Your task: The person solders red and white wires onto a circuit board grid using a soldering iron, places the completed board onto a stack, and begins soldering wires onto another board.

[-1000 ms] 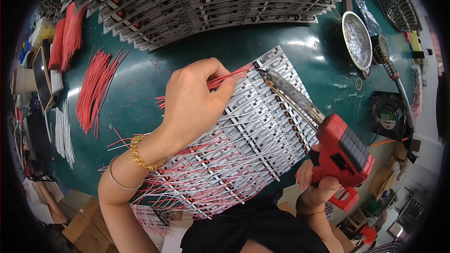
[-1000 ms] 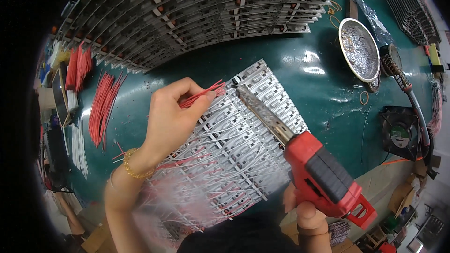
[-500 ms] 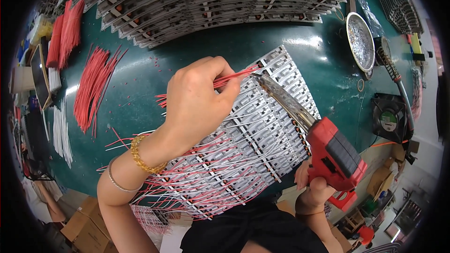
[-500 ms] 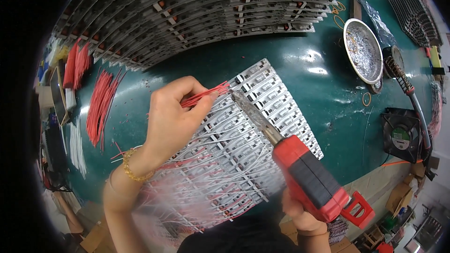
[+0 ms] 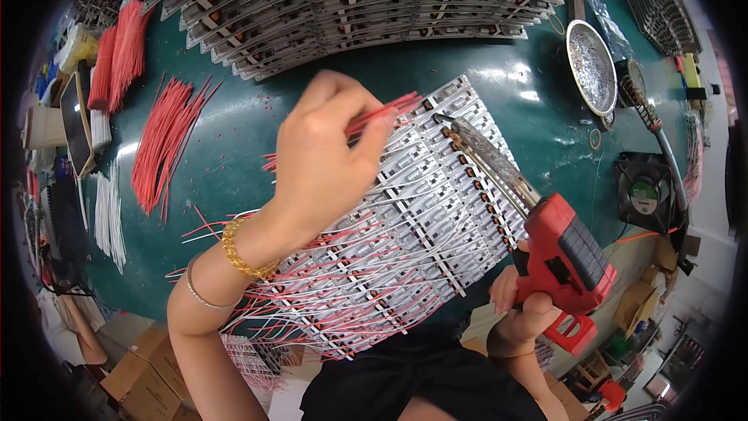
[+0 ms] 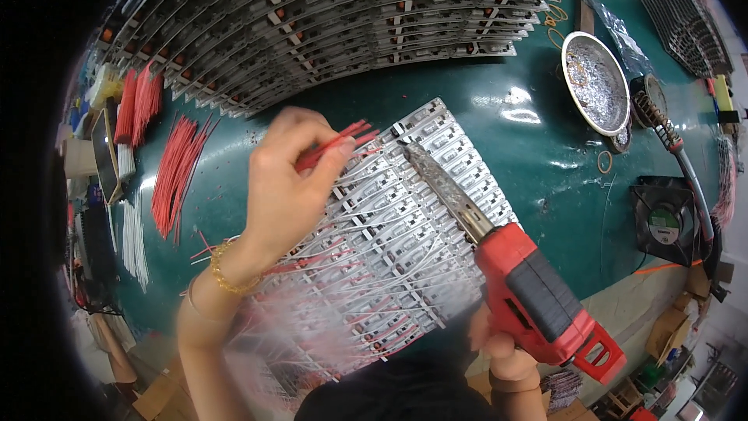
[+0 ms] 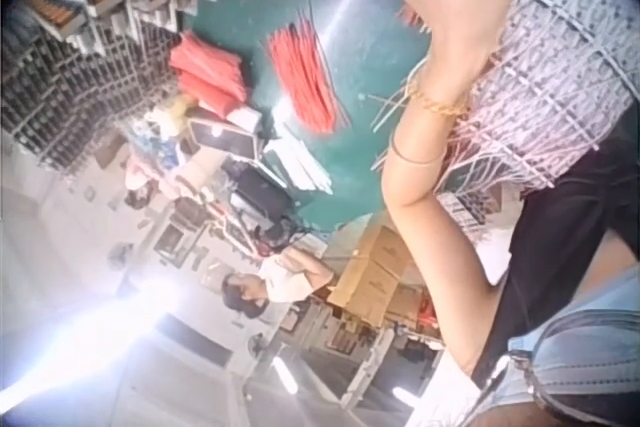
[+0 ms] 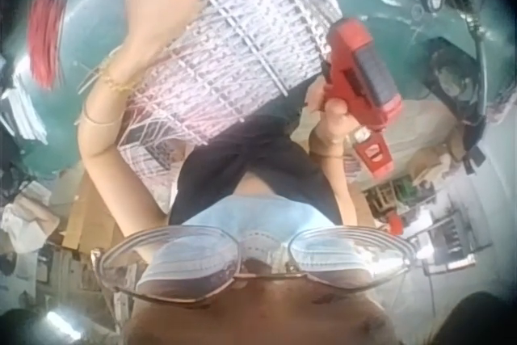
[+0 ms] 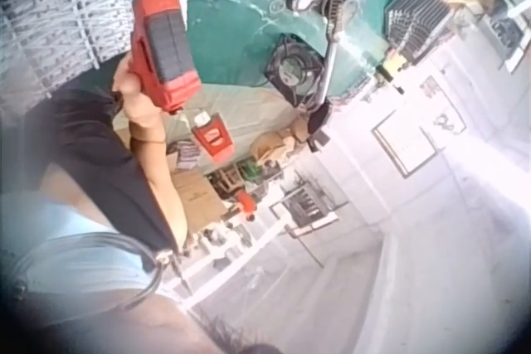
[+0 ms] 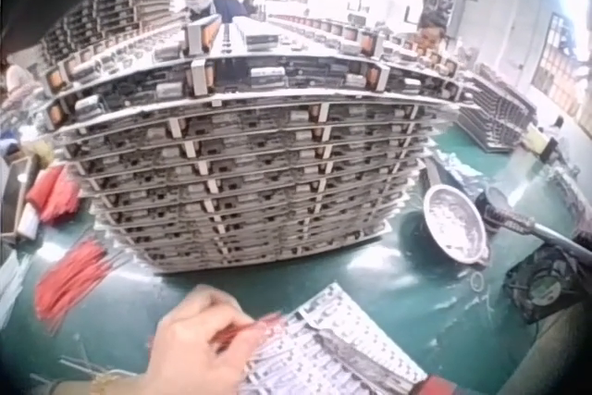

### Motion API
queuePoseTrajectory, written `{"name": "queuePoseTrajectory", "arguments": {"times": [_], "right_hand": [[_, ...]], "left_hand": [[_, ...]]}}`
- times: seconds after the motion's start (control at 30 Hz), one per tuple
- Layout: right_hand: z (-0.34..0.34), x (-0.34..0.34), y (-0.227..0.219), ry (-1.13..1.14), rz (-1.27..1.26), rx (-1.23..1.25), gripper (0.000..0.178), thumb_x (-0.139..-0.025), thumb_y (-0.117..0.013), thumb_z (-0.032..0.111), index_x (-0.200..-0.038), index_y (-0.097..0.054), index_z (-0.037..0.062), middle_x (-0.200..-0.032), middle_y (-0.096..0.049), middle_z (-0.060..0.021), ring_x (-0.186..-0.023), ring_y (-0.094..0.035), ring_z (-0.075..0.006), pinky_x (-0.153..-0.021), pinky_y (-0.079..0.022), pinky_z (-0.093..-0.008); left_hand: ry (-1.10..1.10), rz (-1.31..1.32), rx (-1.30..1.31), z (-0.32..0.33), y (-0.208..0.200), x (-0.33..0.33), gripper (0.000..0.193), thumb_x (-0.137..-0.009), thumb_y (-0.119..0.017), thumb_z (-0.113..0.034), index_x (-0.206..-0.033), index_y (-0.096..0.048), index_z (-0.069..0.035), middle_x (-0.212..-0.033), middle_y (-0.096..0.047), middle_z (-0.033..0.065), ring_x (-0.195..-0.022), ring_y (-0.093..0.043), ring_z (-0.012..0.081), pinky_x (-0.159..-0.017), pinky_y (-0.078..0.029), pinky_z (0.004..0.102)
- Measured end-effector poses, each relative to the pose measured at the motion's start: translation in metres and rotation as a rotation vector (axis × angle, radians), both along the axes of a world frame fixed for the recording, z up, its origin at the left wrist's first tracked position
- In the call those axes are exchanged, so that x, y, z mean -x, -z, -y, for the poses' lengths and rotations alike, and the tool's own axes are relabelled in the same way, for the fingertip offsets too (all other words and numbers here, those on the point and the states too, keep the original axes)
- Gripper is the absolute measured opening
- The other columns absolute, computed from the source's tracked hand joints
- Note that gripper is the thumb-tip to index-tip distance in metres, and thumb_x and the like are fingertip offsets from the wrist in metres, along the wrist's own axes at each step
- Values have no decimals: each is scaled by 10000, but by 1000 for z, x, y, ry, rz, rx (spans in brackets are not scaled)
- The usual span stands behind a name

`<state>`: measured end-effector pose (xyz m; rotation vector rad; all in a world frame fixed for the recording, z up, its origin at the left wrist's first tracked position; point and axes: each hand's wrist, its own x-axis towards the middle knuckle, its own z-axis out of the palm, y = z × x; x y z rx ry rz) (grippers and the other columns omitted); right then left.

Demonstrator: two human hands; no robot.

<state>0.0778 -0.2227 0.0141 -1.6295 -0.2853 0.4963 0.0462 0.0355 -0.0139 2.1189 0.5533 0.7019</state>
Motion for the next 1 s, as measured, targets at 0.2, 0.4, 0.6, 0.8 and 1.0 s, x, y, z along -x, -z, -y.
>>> {"name": "queuePoseTrajectory", "arguments": {"times": [0.2,0.4,0.6,0.8,1.0], "right_hand": [[8,5,1,36,-32,-95,887,-748,-612,617,-1166,-407,-138,-445,-413,7,-348,-411,-96,-383,-348,-223],[7,3,1,-3,-54,8,872,-717,-636,615,-1123,-441,-132,-446,-421,-1,-348,-411,-99,-375,-341,-228],[10,4,3,11,-48,44,825,-705,-653,609,-1060,-465,-112,-448,-423,-6,-354,-420,-109,-378,-339,-225],[44,3,27,-74,115,221,799,-696,-685,579,-1049,-466,-104,-452,-426,0,-353,-418,-107,-379,-337,-224],[38,6,20,24,24,88,831,-699,-686,570,-1088,-450,-125,-449,-424,0,-352,-413,-102,-379,-331,-222]], "left_hand": [[100,-158,139,9,-7,5,90,-730,-641,-52,-702,-598,22,-786,-568,119,-640,-575,260,-576,-460,340],[99,-180,80,7,-3,4,84,-705,-643,-49,-696,-599,21,-766,-573,113,-635,-577,253,-573,-456,341],[149,-171,191,1,-1,3,120,-710,-674,-48,-700,-589,37,-763,-559,89,-635,-527,176,-569,-420,279],[154,-191,171,0,-2,2,131,-718,-678,-61,-709,-595,40,-762,-558,89,-637,-522,171,-571,-417,278],[138,-199,140,1,-5,1,131,-714,-665,-96,-702,-620,26,-761,-584,126,-651,-581,265,-602,-462,346]]}}
